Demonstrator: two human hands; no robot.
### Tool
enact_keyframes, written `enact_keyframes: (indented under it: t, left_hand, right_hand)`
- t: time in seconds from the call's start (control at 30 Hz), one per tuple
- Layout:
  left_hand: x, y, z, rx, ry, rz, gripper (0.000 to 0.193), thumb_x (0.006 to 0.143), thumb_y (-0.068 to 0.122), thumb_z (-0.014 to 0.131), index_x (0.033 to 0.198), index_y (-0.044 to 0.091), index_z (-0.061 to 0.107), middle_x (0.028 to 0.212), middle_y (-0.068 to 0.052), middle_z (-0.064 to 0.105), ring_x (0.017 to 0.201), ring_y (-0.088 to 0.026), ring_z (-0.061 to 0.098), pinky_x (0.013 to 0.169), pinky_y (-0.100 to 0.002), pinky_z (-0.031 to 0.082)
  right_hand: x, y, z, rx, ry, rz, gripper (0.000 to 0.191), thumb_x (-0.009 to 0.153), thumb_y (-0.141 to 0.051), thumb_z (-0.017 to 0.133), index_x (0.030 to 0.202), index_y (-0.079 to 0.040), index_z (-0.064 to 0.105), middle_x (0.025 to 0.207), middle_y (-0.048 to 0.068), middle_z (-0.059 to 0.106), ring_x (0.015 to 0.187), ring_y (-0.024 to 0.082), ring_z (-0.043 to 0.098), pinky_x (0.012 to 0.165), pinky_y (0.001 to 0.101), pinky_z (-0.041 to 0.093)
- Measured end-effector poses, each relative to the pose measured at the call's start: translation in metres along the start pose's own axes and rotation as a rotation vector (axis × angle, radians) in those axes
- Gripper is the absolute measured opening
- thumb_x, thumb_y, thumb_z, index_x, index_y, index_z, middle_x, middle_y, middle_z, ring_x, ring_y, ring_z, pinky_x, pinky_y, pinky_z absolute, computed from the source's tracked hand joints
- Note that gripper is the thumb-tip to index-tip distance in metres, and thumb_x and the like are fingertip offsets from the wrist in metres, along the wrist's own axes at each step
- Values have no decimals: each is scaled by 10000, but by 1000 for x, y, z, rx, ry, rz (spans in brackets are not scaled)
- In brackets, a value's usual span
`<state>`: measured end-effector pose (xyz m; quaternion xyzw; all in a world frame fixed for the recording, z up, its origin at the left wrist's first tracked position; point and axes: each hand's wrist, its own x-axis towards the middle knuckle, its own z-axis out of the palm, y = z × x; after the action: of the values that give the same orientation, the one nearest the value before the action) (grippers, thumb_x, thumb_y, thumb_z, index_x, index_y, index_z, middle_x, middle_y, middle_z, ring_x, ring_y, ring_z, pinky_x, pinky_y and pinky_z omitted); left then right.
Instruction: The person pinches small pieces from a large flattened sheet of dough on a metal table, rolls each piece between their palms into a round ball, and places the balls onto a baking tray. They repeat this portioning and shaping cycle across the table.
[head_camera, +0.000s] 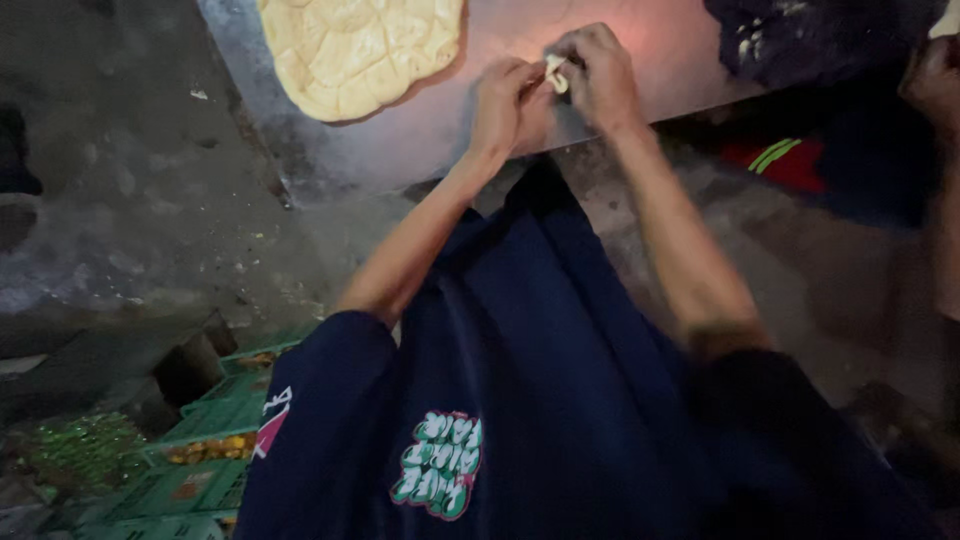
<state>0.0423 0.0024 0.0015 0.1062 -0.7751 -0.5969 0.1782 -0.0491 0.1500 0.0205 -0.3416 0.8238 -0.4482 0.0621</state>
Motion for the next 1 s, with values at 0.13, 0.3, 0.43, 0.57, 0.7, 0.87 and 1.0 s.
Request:
enact_keyframes:
  t: [0.13, 0.3, 0.43, 0.57, 0.7, 0.87, 1.0]
  left_hand:
    - [11, -15, 9, -1078, 81, -741, 110, 1024, 28, 757, 1098, -3, 681, 995, -121, 642, 900, -194, 614, 752, -310, 516]
    - [17, -15, -2, 119, -36, 36, 313, 846, 54, 824, 1143, 139, 773, 872, -83, 645, 765, -218, 648, 688, -327, 527]
    - [17, -18, -5, 245, -93, 10, 295, 898, 69, 804, 1185, 120, 755, 871, -122, 656, 768, -272, 660, 688, -379, 519]
    - [18, -21, -10, 154, -222, 46, 470, 853, 49, 771, 1315, 48, 683, 925, -146, 676, 807, -317, 681, 706, -405, 538]
    - [29, -21, -17, 97, -256, 58, 350, 848, 95, 812, 1190, 83, 737, 855, -128, 683, 750, -298, 677, 693, -413, 541]
    - [42, -14, -14, 146, -104, 139, 244, 798, 58, 772, 1036, 106, 746, 930, -148, 675, 845, -308, 685, 725, -406, 576]
    - [27, -4, -5, 319, -166, 101, 513, 890, 36, 721, 1366, 108, 542, 960, -157, 718, 881, -387, 664, 797, -506, 527]
  right_hand:
    - [-4, 20, 6, 31, -144, 221, 220, 939, -11, 777, 1145, -31, 701, 1089, 122, 679, 993, 261, 715, 862, 352, 571]
    - [-10, 25, 5, 29, -155, 87, 255, 971, 39, 737, 1219, 8, 691, 1178, 169, 637, 1053, 298, 677, 877, 370, 561]
    - [-12, 26, 2, 81, -130, 21, 329, 901, 45, 774, 1217, 9, 686, 1183, 164, 628, 1053, 282, 683, 881, 366, 574]
    - [-3, 25, 0, -23, -194, 58, 331, 913, 84, 781, 1227, -3, 722, 1102, 160, 629, 973, 297, 662, 847, 391, 550]
    - [2, 16, 5, 54, -64, 143, 272, 882, 29, 806, 1127, 22, 690, 1077, 164, 660, 938, 281, 688, 819, 375, 573]
    - [-14, -6, 17, -53, 41, 116, 232, 916, 37, 792, 1127, 12, 699, 1075, 179, 642, 995, 332, 669, 858, 397, 560]
    - [-23, -15, 26, -77, 138, 20, 252, 896, 74, 775, 1123, 29, 677, 1080, 197, 625, 1005, 352, 663, 858, 405, 561]
